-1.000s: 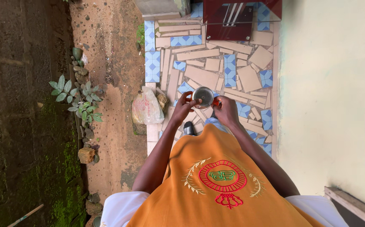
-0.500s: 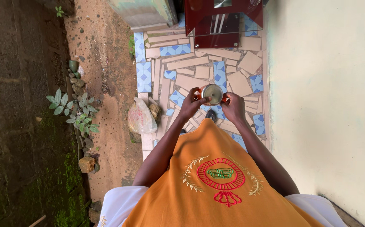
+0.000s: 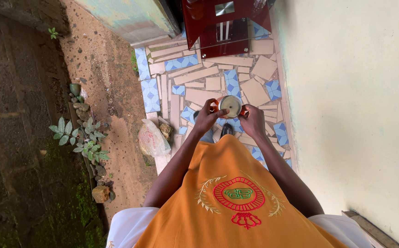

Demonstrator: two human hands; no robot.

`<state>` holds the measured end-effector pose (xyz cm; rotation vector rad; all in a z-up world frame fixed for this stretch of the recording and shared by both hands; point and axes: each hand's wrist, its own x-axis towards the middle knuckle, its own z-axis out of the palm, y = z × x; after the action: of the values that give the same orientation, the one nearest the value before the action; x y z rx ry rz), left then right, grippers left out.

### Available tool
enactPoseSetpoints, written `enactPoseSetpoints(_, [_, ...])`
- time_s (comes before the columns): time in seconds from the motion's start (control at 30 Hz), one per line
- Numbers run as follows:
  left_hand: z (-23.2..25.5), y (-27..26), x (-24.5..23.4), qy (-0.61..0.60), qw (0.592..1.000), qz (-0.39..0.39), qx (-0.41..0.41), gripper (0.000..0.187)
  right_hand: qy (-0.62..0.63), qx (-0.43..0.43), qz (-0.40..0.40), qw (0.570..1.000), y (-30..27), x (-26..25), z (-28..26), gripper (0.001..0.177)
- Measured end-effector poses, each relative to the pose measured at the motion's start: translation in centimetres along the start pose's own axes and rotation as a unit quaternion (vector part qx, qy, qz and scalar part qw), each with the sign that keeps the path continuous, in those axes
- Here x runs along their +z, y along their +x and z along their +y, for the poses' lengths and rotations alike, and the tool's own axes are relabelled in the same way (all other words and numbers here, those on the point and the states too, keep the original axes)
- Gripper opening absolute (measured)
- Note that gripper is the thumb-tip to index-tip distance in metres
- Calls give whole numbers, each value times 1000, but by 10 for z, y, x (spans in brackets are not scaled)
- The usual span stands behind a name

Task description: The person transfers a glass, a pitcher, and a mug one by one from a table onto a stand.

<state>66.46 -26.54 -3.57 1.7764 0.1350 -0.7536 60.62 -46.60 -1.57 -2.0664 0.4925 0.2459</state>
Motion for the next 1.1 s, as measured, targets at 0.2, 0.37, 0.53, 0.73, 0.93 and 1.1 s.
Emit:
enactPoseSetpoints(0.2, [6,33,-10,14,999,-41,-1,102,15,41,7,999,18,2,-8,19])
enactPoseSetpoints(0.37, [25,75,-25,22,997,-70,-3,102,19,53,33,998,51,4,-23,17])
enactPoseSetpoints(0.53, [49,113,-51,9,997,-81,6,102,4,55,40,998,93,7,-53,16])
enactPoseSetpoints(0.73, [58,151,-90,-4,997,-77,10,105,-27,12,58,998,128,21,-91,19])
enactPoseSetpoints(0.93, [65,172,-119,-29,997,-65,5,103,-20,40,25,999,156,35,-115,19])
enactPoseSetpoints(1.1, [73,185,-140,-48,997,-55,-9,102,-43,23,10,999,186,42,-132,20])
